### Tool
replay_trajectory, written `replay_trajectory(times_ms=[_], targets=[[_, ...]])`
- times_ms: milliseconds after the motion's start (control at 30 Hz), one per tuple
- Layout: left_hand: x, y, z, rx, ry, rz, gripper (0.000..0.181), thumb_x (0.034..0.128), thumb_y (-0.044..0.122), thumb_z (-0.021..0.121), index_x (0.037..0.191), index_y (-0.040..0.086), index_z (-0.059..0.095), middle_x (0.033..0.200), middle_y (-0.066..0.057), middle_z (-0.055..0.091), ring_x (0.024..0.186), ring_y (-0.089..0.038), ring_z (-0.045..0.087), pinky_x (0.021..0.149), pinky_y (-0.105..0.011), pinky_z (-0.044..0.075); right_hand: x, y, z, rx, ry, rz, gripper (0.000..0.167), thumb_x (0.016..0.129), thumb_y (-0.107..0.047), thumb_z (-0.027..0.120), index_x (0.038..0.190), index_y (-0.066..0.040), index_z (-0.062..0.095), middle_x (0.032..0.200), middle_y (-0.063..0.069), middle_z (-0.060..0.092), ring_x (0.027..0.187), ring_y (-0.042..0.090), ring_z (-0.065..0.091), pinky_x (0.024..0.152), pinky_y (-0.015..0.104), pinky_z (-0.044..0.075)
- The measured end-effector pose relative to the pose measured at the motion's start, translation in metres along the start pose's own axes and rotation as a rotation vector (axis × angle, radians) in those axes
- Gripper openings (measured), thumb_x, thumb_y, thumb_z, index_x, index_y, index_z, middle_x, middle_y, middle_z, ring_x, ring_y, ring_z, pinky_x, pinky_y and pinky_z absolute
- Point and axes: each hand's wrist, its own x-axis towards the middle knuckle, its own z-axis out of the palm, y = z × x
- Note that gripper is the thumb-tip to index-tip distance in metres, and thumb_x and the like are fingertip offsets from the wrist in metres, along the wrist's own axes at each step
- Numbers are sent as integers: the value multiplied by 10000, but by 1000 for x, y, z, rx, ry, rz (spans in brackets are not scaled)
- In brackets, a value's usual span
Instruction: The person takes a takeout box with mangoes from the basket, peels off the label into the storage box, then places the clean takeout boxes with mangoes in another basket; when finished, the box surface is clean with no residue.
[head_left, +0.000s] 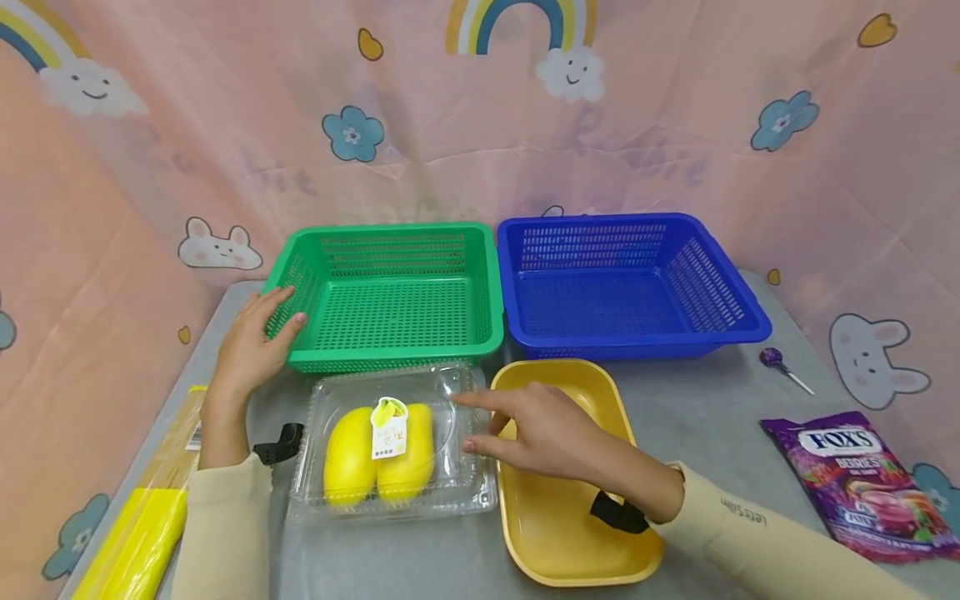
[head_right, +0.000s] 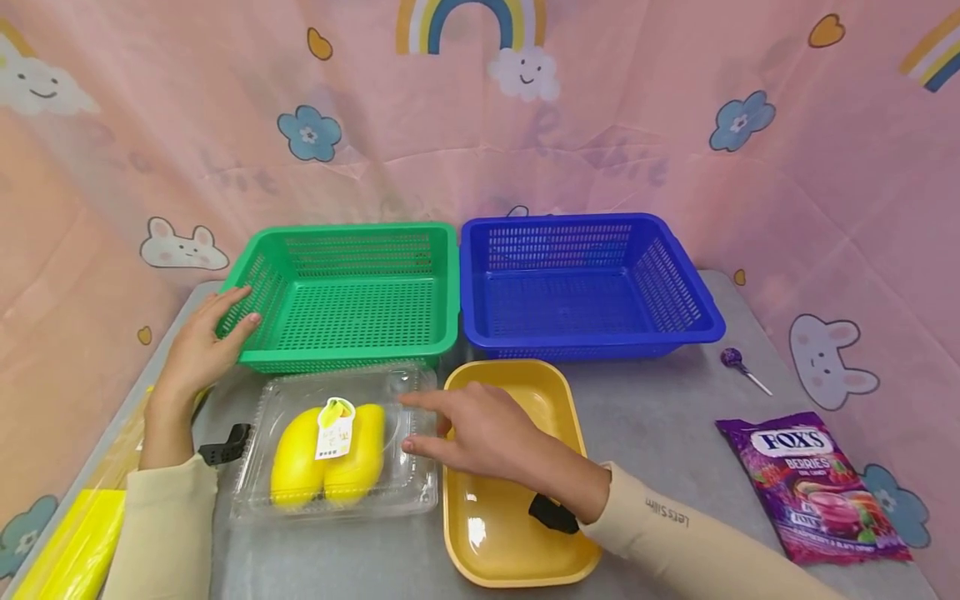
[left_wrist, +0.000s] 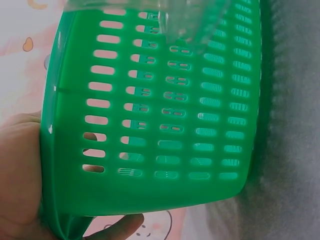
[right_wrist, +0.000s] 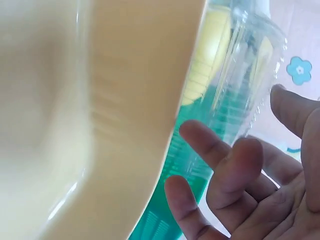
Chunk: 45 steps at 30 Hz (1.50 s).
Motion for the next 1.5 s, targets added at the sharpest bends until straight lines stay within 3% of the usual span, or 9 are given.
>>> replay_trajectory(times_ms=[233, 600, 767, 967, 1100, 1167, 1300, 1400, 1500], targets=[[1, 1, 0, 5, 0, -6, 602, 1066, 396, 494, 1572, 88, 381, 1641, -241, 307, 1565, -480, 101, 1152, -782, 123, 0, 1, -1, -32, -22, 3, 487, 932, -440, 723, 1370, -235, 663, 900, -81, 782, 629, -20, 547, 583, 201, 457], [-2, 0, 0, -11, -10, 3, 601, 1069, 388, 489, 1571, 77, 378, 1642, -249, 298, 1563, -491, 82, 1158, -778, 108, 0, 8, 4, 8, 0, -10, 460, 928, -413, 738, 1349, -238, 674, 846, -113, 742, 613, 9, 534, 561, 197, 447], [-3, 1, -5, -18, -55, 22, 607, 1070, 394, 489, 1578, 84, 368, 1667, -247, 234, 1560, -510, 40, 1157, -782, 91, -1, 11, -1, 39, 13, -1, 431, 940, -419, 722, 1333, -247, 682, 850, -122, 719, 648, 23, 552, 569, 204, 462], [-9, 18, -24, -56, -74, 102, 569, 1060, 341, 539, 1569, 127, 405, 1686, -203, 216, 1559, -494, 102, 1158, -772, 135, -1, 15, -8, 58, 78, -53, 405, 933, -342, 748, 1306, -192, 698, 848, -95, 713, 579, 26, 527, 542, 198, 461], [-12, 38, -32, -92, -69, 185, 557, 1003, 275, 652, 1531, 231, 483, 1675, -74, 304, 1560, -397, 209, 1153, -742, 213, 0, 21, -11, 111, 130, -107, 387, 926, -276, 761, 1278, -125, 708, 846, -70, 712, 628, 41, 562, 580, 208, 503], [-14, 49, -33, -120, -101, 237, 579, 967, 231, 706, 1511, 266, 510, 1656, -25, 347, 1556, -362, 239, 1140, -734, 245, 1, 24, -11, 131, 146, -121, 380, 921, -255, 767, 1265, -105, 711, 845, -64, 708, 665, 35, 576, 607, 227, 526], [-24, 66, -30, -170, -227, 314, 620, 899, 173, 786, 1463, 296, 561, 1589, 54, 441, 1519, -236, 330, 1118, -619, 363, 2, 28, -13, 160, 137, -115, 388, 919, -249, 769, 1276, -110, 706, 859, -74, 703, 732, 26, 602, 657, 297, 573], [-33, 70, -27, -165, -323, 354, 606, 872, 181, 818, 1418, 326, 598, 1502, 99, 526, 1408, -101, 440, 1045, -434, 474, 2, 29, -13, 165, 117, -106, 403, 924, -261, 763, 1299, -129, 697, 879, -80, 706, 757, 27, 614, 681, 335, 590], [-39, 68, -22, -148, -392, 394, 569, 865, 196, 827, 1380, 334, 627, 1421, 100, 594, 1257, -51, 529, 958, -319, 516, 2, 31, -14, 162, 110, -108, 409, 927, -258, 759, 1308, -127, 691, 885, -70, 713, 759, 32, 622, 690, 339, 594]])
